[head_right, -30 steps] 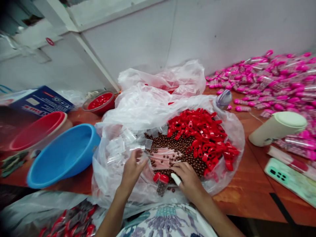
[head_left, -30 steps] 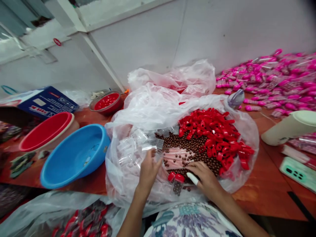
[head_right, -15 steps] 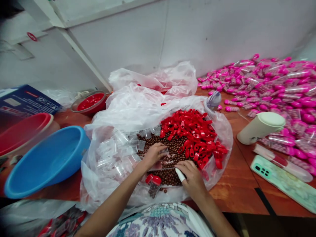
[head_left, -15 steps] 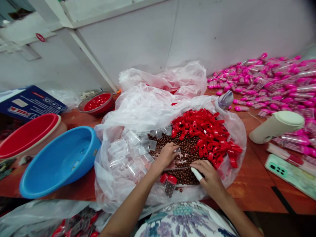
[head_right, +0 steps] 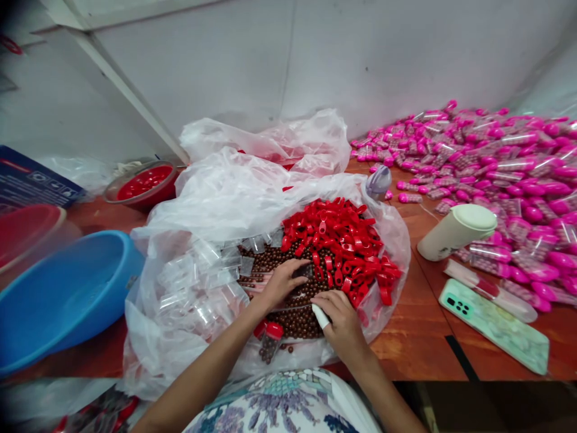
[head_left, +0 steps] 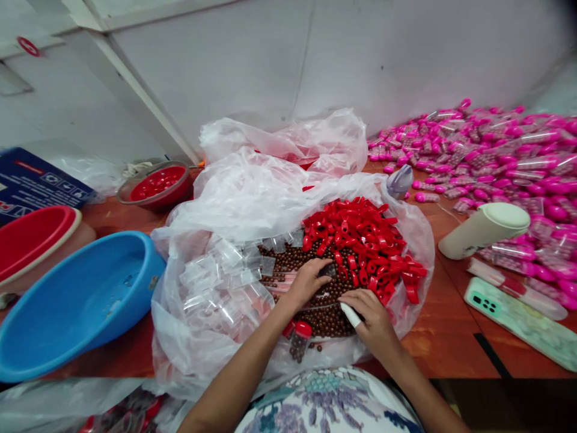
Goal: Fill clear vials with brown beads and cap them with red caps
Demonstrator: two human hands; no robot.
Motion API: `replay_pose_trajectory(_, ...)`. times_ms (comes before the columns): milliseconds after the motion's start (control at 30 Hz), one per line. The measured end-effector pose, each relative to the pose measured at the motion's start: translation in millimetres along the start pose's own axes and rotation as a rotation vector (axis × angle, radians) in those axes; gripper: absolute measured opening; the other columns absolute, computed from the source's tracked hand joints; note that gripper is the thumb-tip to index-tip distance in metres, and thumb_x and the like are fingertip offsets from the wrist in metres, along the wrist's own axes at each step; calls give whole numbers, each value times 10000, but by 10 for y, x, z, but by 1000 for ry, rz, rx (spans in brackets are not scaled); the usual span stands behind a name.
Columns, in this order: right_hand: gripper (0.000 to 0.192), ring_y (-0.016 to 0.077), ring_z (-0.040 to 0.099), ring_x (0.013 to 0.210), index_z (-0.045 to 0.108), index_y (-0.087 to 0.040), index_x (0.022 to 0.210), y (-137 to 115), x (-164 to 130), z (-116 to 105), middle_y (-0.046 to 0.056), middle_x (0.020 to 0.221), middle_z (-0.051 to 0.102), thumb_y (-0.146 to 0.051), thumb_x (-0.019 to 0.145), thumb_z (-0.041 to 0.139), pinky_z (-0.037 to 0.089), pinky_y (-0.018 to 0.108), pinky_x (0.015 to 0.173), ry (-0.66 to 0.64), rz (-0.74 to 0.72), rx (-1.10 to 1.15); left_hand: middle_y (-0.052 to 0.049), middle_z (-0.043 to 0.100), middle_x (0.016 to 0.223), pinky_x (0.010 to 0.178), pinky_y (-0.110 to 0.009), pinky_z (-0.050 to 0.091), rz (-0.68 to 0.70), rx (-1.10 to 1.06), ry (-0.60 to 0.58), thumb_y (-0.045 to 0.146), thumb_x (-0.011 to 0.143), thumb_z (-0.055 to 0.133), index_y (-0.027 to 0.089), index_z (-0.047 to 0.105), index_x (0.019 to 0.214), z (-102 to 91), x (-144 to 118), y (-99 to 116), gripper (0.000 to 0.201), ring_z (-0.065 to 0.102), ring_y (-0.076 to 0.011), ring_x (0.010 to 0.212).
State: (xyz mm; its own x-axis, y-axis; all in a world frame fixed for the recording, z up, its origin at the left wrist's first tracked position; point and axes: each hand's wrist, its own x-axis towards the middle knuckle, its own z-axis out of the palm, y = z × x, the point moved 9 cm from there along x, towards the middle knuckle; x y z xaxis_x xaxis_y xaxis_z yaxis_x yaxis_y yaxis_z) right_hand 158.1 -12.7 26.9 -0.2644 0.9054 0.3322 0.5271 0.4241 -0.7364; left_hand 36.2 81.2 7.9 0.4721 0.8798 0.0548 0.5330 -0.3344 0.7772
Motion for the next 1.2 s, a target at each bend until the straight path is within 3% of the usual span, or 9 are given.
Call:
replay_pose_trajectory(167,503,216,524,1006,582,-258,1115,29,4,-88,56,1056,601,-23,703,411,443,425,868,53,5,-30,-53,592,1109,921,-316,385,-6,-86,51,254,749,640,216,536,1196,-16,-36,-12,460,534,-185,1017)
replay_pose_trajectory(433,275,213,527,966,563,-223,1051,142,198,-189,64,1019,598,-147,835,413,433,393,860,107,137,-121,-39,586,1137,929,-311,366,-4,-112,155,249,751,639,251,532,1205,-246,-346,87,466,521,-186,1042)
replay_pose_trajectory(600,260,243,499,886,589,-175,1043,71,506,-62,100,968,591,-160,819,457,416,374,798,10,100,-524,-36,566,1155,944,-330,354,-72,-131,209,223,745,642,269,516,1221,-383,-567,116,495,500,-196,1067)
replay_pose_trajectory(733,189,255,475,837,637,-148,907,51,660,53,130,913,567,-141,780,497,386,367,758,-64,106,-747,-38,542,1179,960,-339,349,-102,-196,265,226,738,651,285,506,1234,-462,-718,131,520,489,-200,1085)
replay_pose_trajectory(867,140,252,470,854,621,-152,843,-4,657,177,118,875,573,-155,793,490,373,359,764,-115,70,-655,-45,545,1144,983,-349,335,-112,-273,314,252,710,683,275,533,1213,-477,-835,91,526,489,-197,1087)
replay_pose_trajectory(1067,143,212,511,834,600,-180,911,21,495,291,56,846,610,-186,787,529,415,322,753,-146,97,-429,-58,587,1097,966,-352,360,-209,-426,344,253,655,727,220,621,1091,-378,-955,-66,450,523,-207,1052)
replay_pose_trajectory(1200,315,193,547,917,563,-219,1105,122,437,214,52,1022,583,-279,796,564,445,332,803,-14,244,42,-58,624,1078,911,-346,410,-287,-613,300,268,671,710,198,591,1112,-227,-997,-118,461,567,-206,989)
